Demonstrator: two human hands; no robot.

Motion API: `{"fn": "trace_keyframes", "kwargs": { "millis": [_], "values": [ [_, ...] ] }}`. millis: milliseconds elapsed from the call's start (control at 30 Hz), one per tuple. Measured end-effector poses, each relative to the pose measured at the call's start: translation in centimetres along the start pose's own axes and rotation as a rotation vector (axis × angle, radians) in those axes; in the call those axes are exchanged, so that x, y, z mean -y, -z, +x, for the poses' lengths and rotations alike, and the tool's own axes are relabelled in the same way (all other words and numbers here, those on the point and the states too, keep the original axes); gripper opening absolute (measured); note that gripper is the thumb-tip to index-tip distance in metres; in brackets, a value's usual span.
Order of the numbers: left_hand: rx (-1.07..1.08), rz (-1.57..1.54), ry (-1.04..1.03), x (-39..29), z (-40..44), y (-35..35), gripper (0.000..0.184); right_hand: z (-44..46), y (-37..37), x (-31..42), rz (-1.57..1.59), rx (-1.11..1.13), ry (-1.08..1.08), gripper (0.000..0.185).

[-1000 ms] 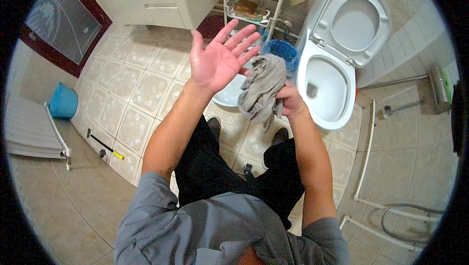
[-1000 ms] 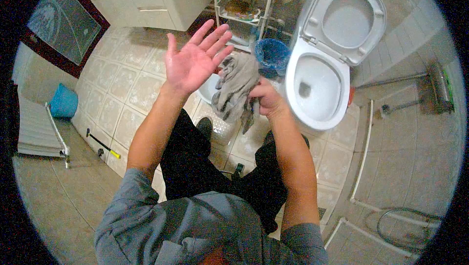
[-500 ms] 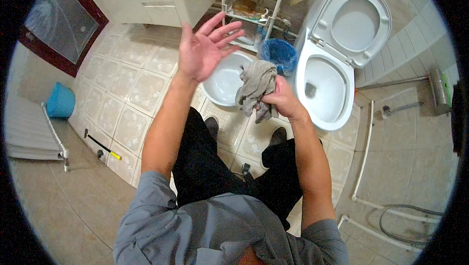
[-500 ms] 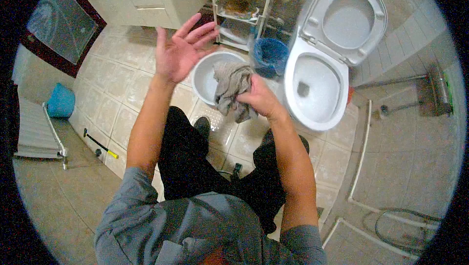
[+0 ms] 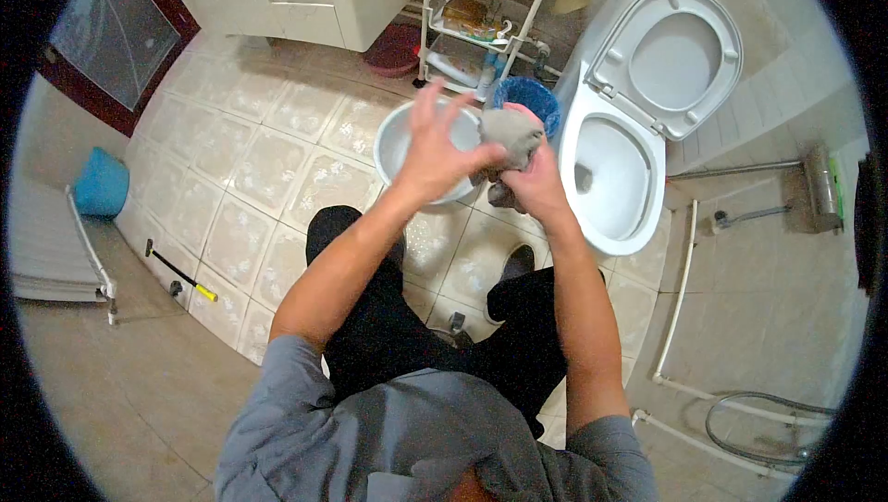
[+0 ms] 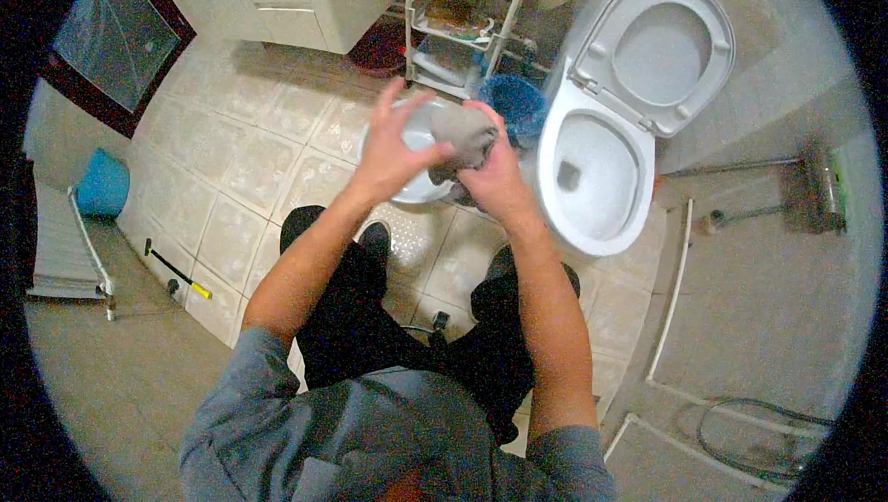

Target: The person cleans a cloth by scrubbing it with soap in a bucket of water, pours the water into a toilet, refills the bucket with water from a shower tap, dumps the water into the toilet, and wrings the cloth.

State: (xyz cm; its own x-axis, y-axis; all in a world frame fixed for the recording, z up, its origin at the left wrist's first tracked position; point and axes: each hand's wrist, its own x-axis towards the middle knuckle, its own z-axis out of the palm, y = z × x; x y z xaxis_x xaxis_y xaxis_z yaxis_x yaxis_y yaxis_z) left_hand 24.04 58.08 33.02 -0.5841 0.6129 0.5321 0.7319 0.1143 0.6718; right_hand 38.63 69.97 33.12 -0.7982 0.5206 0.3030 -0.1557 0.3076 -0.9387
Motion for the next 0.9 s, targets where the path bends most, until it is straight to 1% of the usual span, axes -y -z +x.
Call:
{"fn": "trace_keyframes", "kwargs": {
  "millis": [67, 100, 133, 167, 200, 233, 267, 300, 333, 367, 400, 433, 467, 500, 533, 567, 600, 633, 667, 700, 767, 800, 900],
  "values": [
    [0.282, -0.206, 0.114, -1.3, -0.2, -0.7, 0.085, 0.3, -0.3, -0.7, -0.041, -0.078, -0.001, 0.082],
    [0.282, -0.215, 0.112, -1.2, 0.0, -0.7, 0.085, 0.5, -0.3, -0.7, -0.03, -0.089, -0.003, 0.09],
    [0.279, -0.276, 0.056, -1.0, 0.3, -0.8, 0.081, 0.5, -0.1, -0.5, -0.041, -0.092, 0.0, 0.09],
    [0.277, -0.337, 0.0, -0.9, 0.6, -1.0, 0.077, 0.4, 0.0, -0.3, -0.116, -0.086, 0.05, 0.091],
    [0.28, -0.35, -0.002, -0.8, 0.5, -1.3, 0.077, 0.3, 0.1, -0.1, -0.191, -0.079, 0.095, 0.092],
    [0.279, -0.342, -0.114, -0.7, 0.3, -1.5, 0.076, 0.3, 0.3, -0.3, -0.171, -0.027, 0.1, 0.096],
    [0.272, -0.333, -0.225, -0.8, 0.2, -1.5, 0.076, 0.6, 0.9, -0.6, -0.184, -0.025, 0.097, 0.096],
    [0.178, -0.201, -0.279, -0.8, 0.3, -1.5, 0.07, 1.0, 1.7, -0.9, -0.382, 0.025, 0.126, 0.097],
    [0.169, -0.216, -0.278, -0.5, 0.8, -1.5, 0.07, 1.5, 2.5, -1.0, -0.583, 0.078, 0.156, 0.099],
    [0.097, -0.523, 0.041, -0.1, 1.5, -1.3, 0.061, 1.9, 3.0, 1.7, -0.387, 0.09, -0.132, 0.102],
    [0.023, -0.825, 0.369, 0.5, 2.2, -1.2, 0.052, 2.9, 4.4, 1.4, -0.309, 0.076, -0.035, 0.088],
    [-0.086, -0.825, 0.372, 1.7, 3.4, -0.7, 0.044, 4.0, 6.3, 2.0, -0.363, 0.105, -0.039, 0.076],
    [-0.135, -0.863, 0.339, 3.6, 4.6, -0.5, 0.036, 5.4, 7.9, 3.4, -0.418, 0.129, -0.037, 0.065],
    [-0.231, -0.846, 0.374, 4.3, 5.5, 0.2, 0.032, 6.7, 9.0, 4.5, -0.325, 0.069, -0.107, 0.052],
    [-0.275, -0.888, 0.407, 4.6, 6.1, 0.6, 0.031, 8.0, 10.0, 5.3, -0.234, 0.006, -0.177, 0.041],
    [-0.261, -0.94, 0.479, 5.1, 6.3, 1.0, 0.034, 9.6, 11.5, 5.3, -0.287, 0.008, -0.195, 0.03],
    [-0.244, -0.99, 0.554, 5.7, 6.5, 1.0, 0.037, 10.9, 12.6, 5.8, -0.307, 0.02, -0.209, 0.025],
    [-0.244, -1.012, 0.558, 6.0, 6.8, 1.0, 0.037, 12.3, 13.8, 6.2, -0.334, 0.009, -0.249, 0.024],
    [-0.277, -0.917, 0.565, 6.4, 7.0, 0.9, 0.04, 13.6, 14.6, 6.5, -0.356, -0.003, -0.289, 0.023],
    [-0.309, -0.819, 0.572, 6.7, 7.2, 0.9, 0.043, 14.8, 14.7, 7.1, -0.371, -0.004, -0.295, 0.023],
    [-0.368, -0.61, 0.578, 7.5, 7.6, 0.9, 0.048, 17.1, 14.6, 8.2, -0.506, -0.066, -0.288, 0.024],
    [-0.395, -0.502, 0.578, 7.8, 7.8, 1.0, 0.051, 18.1, 15.1, 7.8, -0.511, -0.067, -0.291, 0.024],
    [-0.371, -0.586, 0.584, 8.5, 8.2, 0.9, 0.051, 21.2, 17.0, 5.7, -0.58, -0.075, -0.386, 0.023]
  ]
}}
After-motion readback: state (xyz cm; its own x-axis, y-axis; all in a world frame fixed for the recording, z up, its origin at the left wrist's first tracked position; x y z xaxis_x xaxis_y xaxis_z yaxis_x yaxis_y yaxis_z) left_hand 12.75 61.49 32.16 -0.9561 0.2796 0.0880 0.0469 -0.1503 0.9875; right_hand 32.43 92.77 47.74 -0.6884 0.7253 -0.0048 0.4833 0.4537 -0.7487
